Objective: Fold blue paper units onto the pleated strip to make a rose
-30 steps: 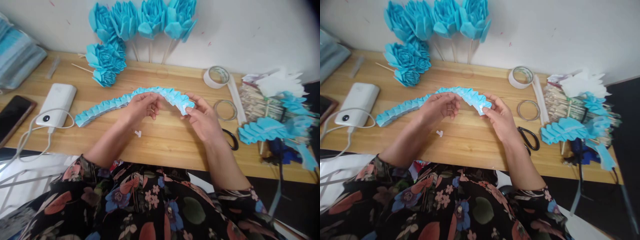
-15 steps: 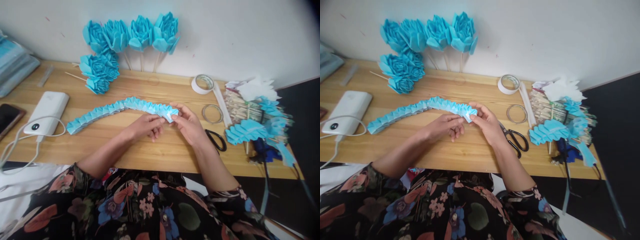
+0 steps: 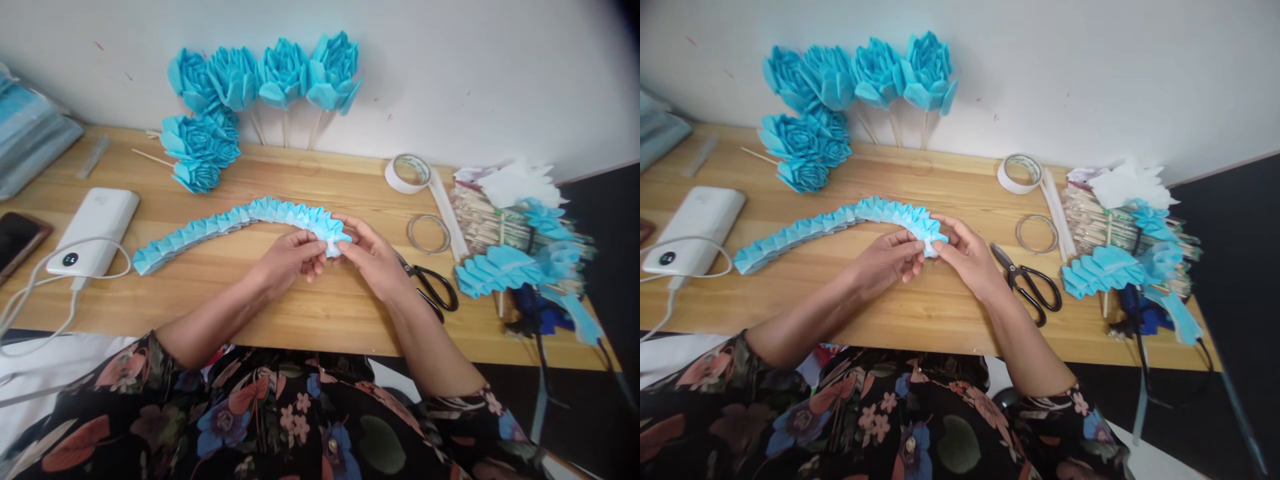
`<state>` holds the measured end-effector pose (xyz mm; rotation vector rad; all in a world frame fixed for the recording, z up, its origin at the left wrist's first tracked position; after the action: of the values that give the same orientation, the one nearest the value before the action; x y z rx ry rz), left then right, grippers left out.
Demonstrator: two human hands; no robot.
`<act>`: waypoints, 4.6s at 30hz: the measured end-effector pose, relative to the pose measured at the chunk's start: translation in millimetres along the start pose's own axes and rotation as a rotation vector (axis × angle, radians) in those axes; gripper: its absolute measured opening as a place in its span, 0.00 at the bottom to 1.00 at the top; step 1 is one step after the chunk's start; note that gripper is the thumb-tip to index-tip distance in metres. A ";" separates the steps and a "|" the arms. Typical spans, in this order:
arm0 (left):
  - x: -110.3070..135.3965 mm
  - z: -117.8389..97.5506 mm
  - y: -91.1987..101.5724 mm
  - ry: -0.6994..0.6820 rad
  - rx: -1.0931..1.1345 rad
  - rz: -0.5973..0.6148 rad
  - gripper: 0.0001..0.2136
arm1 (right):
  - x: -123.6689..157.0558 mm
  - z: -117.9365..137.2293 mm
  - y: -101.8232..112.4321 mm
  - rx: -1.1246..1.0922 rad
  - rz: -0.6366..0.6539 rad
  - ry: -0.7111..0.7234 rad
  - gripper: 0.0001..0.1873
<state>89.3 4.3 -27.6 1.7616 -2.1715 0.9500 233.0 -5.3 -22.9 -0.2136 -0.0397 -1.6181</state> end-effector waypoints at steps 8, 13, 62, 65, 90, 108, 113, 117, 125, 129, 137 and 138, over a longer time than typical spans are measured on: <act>0.2 -0.1 2.2 -0.152 -0.214 -0.028 0.10 | 1.4 1.5 -4.8 0.084 -0.048 0.045 0.34; 0.2 -1.1 3.0 -0.191 -0.267 -0.034 0.10 | 1.6 0.2 0.9 0.168 -0.100 0.065 0.29; -2.1 -5.4 3.0 -0.123 -0.145 0.006 0.07 | 0.5 1.1 2.6 -0.005 -0.054 0.050 0.23; -1.2 -6.0 3.3 -0.126 -0.141 -0.015 0.08 | 0.3 -0.3 2.2 -0.020 -0.048 0.037 0.22; -3.5 -4.9 6.8 -0.198 -0.217 -0.037 0.09 | 1.5 5.0 5.5 0.224 -0.215 0.184 0.19; -1.3 9.8 -5.0 0.207 -0.019 0.225 0.20 | -1.7 11.2 10.6 -0.131 -0.206 0.032 0.23; -0.5 9.3 -3.7 0.240 0.042 0.243 0.18 | -2.9 16.7 21.6 -0.259 -0.314 0.009 0.20; -2.3 7.0 -1.6 0.234 0.095 0.189 0.15 | -3.1 19.3 27.8 -0.357 -0.371 -0.015 0.18; -2.7 4.6 0.2 0.268 0.181 0.149 0.13 | -3.0 28.3 38.4 -0.307 -0.342 0.161 0.12; -2.9 2.2 0.8 0.258 0.168 0.125 0.14 | -3.3 30.7 39.5 -0.236 -0.300 0.210 0.11; -5.1 -12.4 3.2 0.066 0.330 0.052 0.14 | -2.1 19.7 23.8 -0.149 -0.259 0.133 0.22; -3.9 -9.5 0.6 0.098 0.317 0.091 0.15 | -1.7 18.2 21.2 -0.114 -0.236 0.145 0.22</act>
<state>87.6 13.0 -22.4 1.7098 -2.1497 1.4399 256.3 -2.1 -7.6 -0.1837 0.1443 -1.8689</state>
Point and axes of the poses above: each hand's wrist, its own x-axis away from the middle knuckle, its own y-axis out of the back of the hand, z = x × y, the point moved 5 cm from there along -x, towards the middle knuckle, and after that the axes turned 14 degrees about -z, right-handed, at the moved point
